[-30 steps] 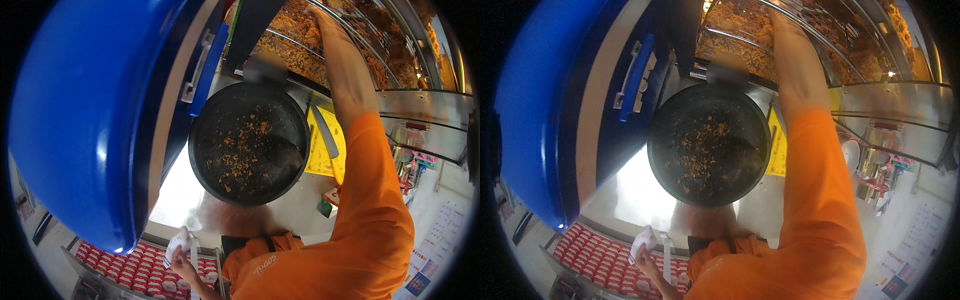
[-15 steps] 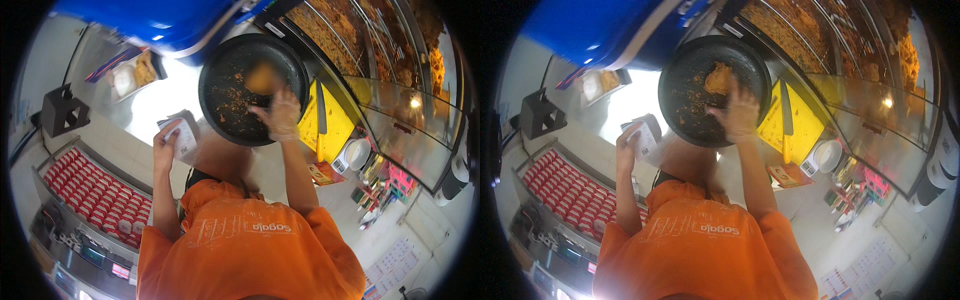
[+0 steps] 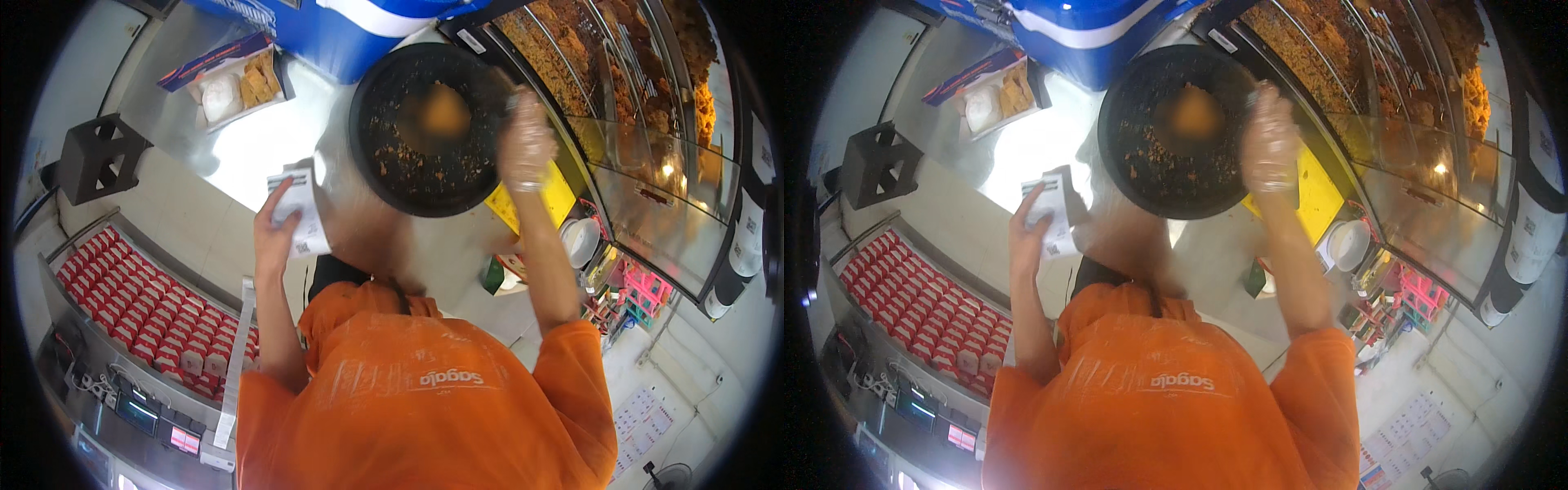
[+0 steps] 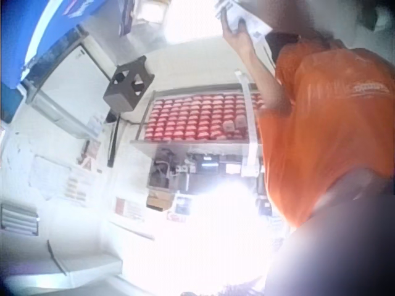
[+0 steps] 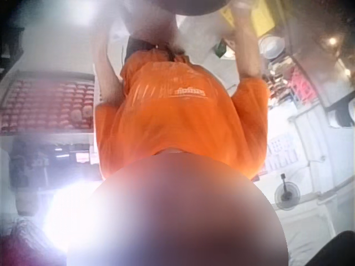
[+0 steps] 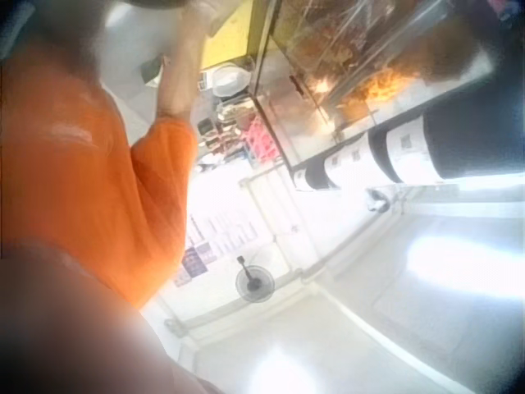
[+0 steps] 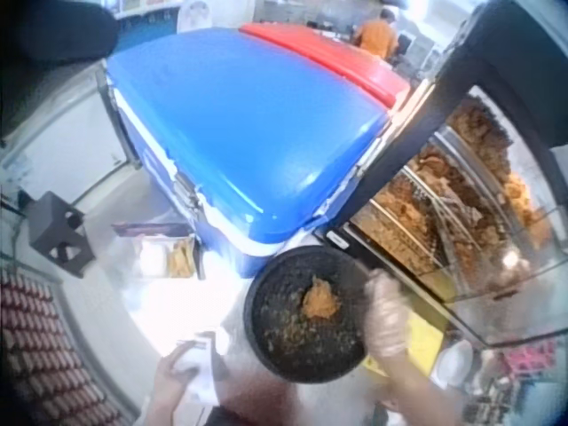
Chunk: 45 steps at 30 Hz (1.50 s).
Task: The person assembles multiple food orders by cutting sauce packets with scissors, placing them into containers, adding rice balls and fried chicken, and organizing receipts. The person handles containers, sauce packets, rice balls, and fried chicken throughout the process.
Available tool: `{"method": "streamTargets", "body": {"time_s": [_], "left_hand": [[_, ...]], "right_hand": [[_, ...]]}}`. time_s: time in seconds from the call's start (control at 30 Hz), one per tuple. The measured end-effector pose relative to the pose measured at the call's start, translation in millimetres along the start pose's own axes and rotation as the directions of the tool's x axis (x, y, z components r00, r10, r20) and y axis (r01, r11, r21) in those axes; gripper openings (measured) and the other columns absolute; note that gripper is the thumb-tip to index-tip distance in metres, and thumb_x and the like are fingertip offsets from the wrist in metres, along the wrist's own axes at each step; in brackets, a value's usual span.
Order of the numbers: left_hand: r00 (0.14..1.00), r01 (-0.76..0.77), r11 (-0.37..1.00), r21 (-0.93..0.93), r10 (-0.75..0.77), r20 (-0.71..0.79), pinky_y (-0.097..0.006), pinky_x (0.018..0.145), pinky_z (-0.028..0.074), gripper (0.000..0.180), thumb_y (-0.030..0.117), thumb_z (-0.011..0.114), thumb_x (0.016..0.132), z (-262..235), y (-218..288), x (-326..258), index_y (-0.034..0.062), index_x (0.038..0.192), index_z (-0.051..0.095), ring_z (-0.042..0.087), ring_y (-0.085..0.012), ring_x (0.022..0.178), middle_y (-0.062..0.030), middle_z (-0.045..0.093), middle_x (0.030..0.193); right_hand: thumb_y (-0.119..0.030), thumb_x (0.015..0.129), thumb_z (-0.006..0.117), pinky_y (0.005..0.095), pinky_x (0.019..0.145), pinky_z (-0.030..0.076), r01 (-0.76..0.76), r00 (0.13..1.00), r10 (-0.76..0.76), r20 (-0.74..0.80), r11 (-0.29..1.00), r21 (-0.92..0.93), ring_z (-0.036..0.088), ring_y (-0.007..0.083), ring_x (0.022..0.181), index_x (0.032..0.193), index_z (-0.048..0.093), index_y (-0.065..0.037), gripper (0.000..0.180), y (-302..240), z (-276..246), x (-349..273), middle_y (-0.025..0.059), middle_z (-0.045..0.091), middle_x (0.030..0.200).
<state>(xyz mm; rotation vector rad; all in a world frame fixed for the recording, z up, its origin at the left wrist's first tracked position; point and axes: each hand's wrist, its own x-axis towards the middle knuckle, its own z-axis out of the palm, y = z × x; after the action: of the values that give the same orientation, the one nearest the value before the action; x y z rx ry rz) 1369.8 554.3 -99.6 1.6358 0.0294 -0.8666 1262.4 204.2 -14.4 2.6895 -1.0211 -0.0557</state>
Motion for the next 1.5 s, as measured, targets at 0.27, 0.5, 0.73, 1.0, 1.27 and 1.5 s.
{"method": "streamTargets", "body": {"time_s": [0.27,0.5,0.73,1.0,1.27,1.5], "left_hand": [[0.985,0.042,0.999,0.010,-0.039,-0.166,-0.030,0.104,0.043,0.060,-0.011,0.055,0.078,-37,-54,-21,0.0019,0.137,0.056,0.055,-0.0197,0.124,-0.0146,0.059,0.135],[0.997,0.035,0.957,-0.289,-0.051,-0.049,-0.032,0.107,0.041,0.066,-0.012,0.055,0.077,-26,11,-15,0.0025,0.142,0.051,0.053,-0.0200,0.124,-0.0130,0.057,0.136],[0.863,-0.449,0.890,0.076,0.410,0.296,-0.038,0.121,0.016,0.096,-0.007,0.065,0.067,4,75,21,0.0043,0.154,0.027,0.026,-0.0282,0.148,-0.0140,0.033,0.157],[0.719,-0.483,0.852,-0.203,0.518,0.463,-0.037,0.122,0.010,0.106,-0.005,0.053,0.057,36,120,7,0.0010,0.156,0.017,0.019,-0.0285,0.150,-0.0173,0.023,0.161],[0.701,-0.581,0.813,-0.039,0.524,0.485,-0.037,0.122,0.012,0.096,0.011,0.059,0.061,84,115,-20,-0.0009,0.152,0.032,0.026,-0.0277,0.148,-0.0163,0.037,0.155],[0.778,-0.273,0.875,0.400,-0.044,0.627,-0.032,0.086,0.053,0.030,-0.005,0.050,0.093,169,-28,-90,0.0010,0.115,0.069,0.066,-0.0196,0.103,-0.0123,0.070,0.112]], "right_hand": [[-0.010,0.096,0.048,0.0428,0.061,0.059,-0.130,0.952,0.105,0.288,0.989,0.068,0.072,0.0330,0.076,0.114,0.055,-0.005,0.020,-31,12,21,0.0194,0.069,0.090],[-0.022,0.081,0.068,0.0441,0.090,0.054,-0.137,0.872,-0.054,0.487,0.927,0.349,0.067,0.0399,0.103,0.128,0.054,-0.003,0.052,4,37,-33,0.0265,0.068,0.109],[-0.035,0.072,0.079,0.0437,0.102,0.045,-0.141,0.814,-0.276,0.512,0.760,0.635,0.061,0.0376,0.116,0.135,0.051,-0.001,0.077,15,22,-38,0.0254,0.065,0.120],[-0.035,0.085,0.066,0.0481,0.097,0.050,0.059,0.886,-0.181,0.427,0.957,0.283,0.057,0.0416,0.115,0.135,0.054,-0.019,0.054,-86,52,34,0.0229,0.051,0.130],[-0.016,0.075,0.064,0.0460,0.077,0.056,-0.363,0.919,-0.218,0.330,-0.796,0.485,0.063,0.0290,0.097,0.121,0.053,-0.020,0.048,14,116,-11,0.0119,0.060,0.112],[-0.029,0.082,0.065,0.0686,0.092,0.046,-0.121,0.992,-0.100,-0.082,-0.941,-0.316,0.051,0.0504,0.122,0.144,0.044,-0.019,0.066,76,50,-230,0.0247,0.048,0.139]]}}
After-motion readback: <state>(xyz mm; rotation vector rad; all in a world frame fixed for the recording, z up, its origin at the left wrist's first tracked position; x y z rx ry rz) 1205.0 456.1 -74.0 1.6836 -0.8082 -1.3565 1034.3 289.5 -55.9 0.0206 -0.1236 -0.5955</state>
